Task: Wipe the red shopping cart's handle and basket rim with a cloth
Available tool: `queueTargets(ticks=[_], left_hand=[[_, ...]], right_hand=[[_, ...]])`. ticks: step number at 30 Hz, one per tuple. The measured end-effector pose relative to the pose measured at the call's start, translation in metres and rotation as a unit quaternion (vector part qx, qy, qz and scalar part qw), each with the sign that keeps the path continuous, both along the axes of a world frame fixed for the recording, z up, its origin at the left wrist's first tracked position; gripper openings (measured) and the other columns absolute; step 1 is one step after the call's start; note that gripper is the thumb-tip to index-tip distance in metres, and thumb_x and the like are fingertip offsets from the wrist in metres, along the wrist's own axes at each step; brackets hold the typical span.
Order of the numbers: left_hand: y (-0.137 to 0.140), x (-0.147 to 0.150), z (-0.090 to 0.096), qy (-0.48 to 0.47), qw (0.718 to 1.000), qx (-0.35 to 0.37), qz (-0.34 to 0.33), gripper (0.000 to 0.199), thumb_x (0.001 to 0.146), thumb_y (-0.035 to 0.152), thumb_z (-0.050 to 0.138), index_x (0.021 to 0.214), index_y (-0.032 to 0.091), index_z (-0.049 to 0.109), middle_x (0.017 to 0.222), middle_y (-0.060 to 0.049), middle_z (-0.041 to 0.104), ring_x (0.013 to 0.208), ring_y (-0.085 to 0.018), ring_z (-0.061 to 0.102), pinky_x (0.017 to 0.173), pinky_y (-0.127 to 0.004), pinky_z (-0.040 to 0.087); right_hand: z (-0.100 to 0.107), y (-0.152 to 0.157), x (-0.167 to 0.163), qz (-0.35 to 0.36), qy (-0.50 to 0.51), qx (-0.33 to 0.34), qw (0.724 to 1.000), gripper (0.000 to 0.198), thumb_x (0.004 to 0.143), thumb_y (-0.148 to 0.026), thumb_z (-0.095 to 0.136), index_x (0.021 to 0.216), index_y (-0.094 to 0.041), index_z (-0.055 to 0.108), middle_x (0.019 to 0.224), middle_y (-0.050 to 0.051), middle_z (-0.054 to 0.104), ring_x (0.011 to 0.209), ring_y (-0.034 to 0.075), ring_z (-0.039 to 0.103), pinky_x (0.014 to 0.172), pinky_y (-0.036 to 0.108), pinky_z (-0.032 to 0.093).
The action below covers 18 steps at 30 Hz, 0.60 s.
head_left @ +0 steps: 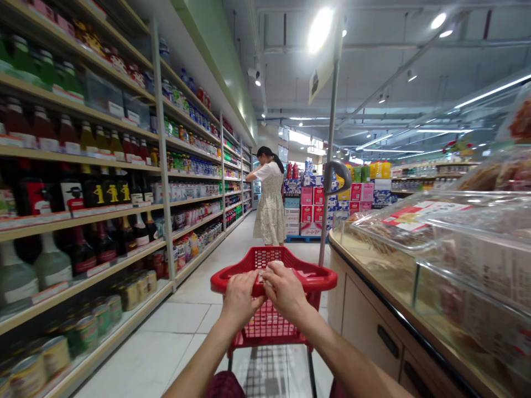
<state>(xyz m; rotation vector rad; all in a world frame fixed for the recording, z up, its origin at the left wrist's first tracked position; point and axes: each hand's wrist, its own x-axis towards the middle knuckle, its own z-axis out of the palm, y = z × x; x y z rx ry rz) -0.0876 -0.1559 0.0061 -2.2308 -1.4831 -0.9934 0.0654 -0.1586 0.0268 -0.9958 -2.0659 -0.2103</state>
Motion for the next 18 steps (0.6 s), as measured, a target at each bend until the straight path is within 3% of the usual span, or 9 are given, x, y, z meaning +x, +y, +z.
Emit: queueTargets(ticks=[5,7,9,11,13,15,18], left_hand=[[-0.004,-0.003,0.002,0.004,1.000,-0.008,0.019,0.052,0.064,0.034,0.062,0.111,0.015,0.050,0.108,-0.010,0.059,0.097,-0.025,0.052,0.088,-0.042,0.036],[-0.005,-0.001,0.002,0.003,1.000,-0.006,0.022,0.052,0.064,0.034,0.062,0.111,0.015,0.050,0.108,-0.011,0.059,0.098,-0.026,0.052,0.088,-0.042,0.036],[-0.004,0.000,0.002,0.002,1.000,-0.003,0.022,0.051,0.065,0.033,0.061,0.111,0.015,0.050,0.107,-0.011,0.060,0.098,-0.026,0.053,0.088,-0.042,0.036],[-0.002,0.001,0.002,0.003,1.000,-0.001,0.018,0.047,0.066,0.031,0.059,0.110,0.015,0.051,0.106,-0.010,0.060,0.097,-0.025,0.053,0.087,-0.041,0.037],[-0.002,-0.001,0.001,0.006,1.000,-0.001,0.010,0.045,0.066,0.030,0.059,0.109,0.016,0.051,0.107,-0.009,0.060,0.097,-0.024,0.053,0.086,-0.041,0.037],[-0.002,-0.002,0.001,0.009,1.000,-0.002,0.005,0.046,0.067,0.031,0.059,0.110,0.017,0.050,0.108,-0.009,0.060,0.098,-0.025,0.053,0.087,-0.041,0.037],[-0.003,-0.004,0.001,0.008,1.000,-0.003,0.010,0.048,0.066,0.032,0.060,0.111,0.016,0.050,0.108,-0.010,0.060,0.098,-0.026,0.053,0.087,-0.043,0.036]], right_hand=[[-0.001,0.003,0.054,-0.095,0.072,-0.044,0.992,0.020,0.081,-0.025,0.044,0.079,-0.020,0.063,0.105,0.006,0.059,0.092,0.017,0.057,0.080,0.029,0.044],[-0.001,0.004,0.053,-0.103,0.093,-0.053,0.989,0.021,0.081,-0.029,0.045,0.073,-0.019,0.062,0.103,0.007,0.060,0.089,0.017,0.058,0.077,0.028,0.045],[-0.001,0.003,0.033,-0.063,0.082,-0.042,0.994,0.016,0.077,-0.029,0.051,0.071,-0.019,0.062,0.108,0.007,0.057,0.097,0.018,0.055,0.082,0.029,0.043],[-0.002,0.000,0.009,-0.007,0.053,-0.023,0.998,0.011,0.075,-0.026,0.055,0.080,-0.020,0.063,0.113,0.006,0.055,0.104,0.018,0.050,0.087,0.029,0.040],[-0.003,-0.001,-0.001,0.015,0.030,-0.009,0.999,0.020,0.078,-0.023,0.051,0.096,-0.022,0.061,0.115,0.005,0.054,0.106,0.017,0.049,0.090,0.030,0.039],[-0.006,-0.001,0.010,-0.009,0.010,-0.004,1.000,0.027,0.083,-0.023,0.044,0.107,-0.026,0.056,0.118,0.004,0.053,0.108,0.017,0.048,0.092,0.035,0.036],[-0.010,0.001,0.048,-0.091,-0.002,-0.015,0.996,0.028,0.083,-0.021,0.042,0.105,-0.027,0.058,0.120,0.005,0.052,0.111,0.021,0.046,0.094,0.044,0.031]])
